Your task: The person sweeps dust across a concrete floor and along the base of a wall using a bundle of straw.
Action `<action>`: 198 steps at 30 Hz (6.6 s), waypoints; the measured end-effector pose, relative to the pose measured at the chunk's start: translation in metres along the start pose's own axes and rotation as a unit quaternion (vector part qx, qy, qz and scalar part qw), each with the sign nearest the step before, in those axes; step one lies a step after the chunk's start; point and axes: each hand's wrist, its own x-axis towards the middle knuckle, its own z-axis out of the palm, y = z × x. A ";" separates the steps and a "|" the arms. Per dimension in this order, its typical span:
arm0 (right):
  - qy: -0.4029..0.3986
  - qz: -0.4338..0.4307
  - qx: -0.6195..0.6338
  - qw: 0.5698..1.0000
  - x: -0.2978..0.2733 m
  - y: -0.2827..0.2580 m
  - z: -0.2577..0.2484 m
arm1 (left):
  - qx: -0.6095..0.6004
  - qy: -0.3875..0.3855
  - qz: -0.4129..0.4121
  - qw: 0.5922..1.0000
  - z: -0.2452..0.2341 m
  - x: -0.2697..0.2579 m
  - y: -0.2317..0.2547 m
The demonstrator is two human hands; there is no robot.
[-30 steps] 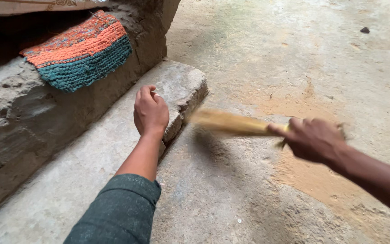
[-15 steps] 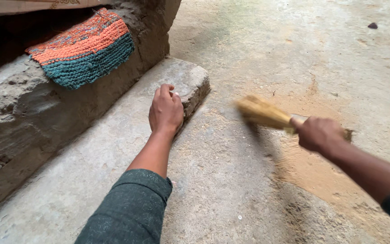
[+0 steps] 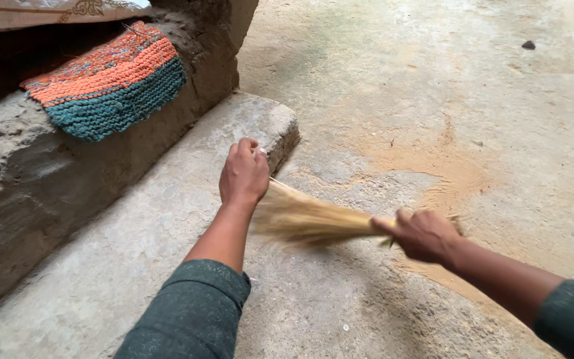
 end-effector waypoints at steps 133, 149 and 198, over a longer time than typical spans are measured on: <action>0.079 0.329 0.430 0.837 -0.019 0.106 -0.003 | -0.067 -0.172 0.065 0.981 0.124 0.029 0.038; 0.178 0.307 0.401 0.845 -0.138 0.211 0.031 | -0.431 -0.279 -0.124 0.849 0.289 -0.067 0.301; -0.297 0.637 0.364 0.611 -0.104 0.195 0.002 | 0.038 -0.638 0.399 0.657 0.340 -0.029 0.390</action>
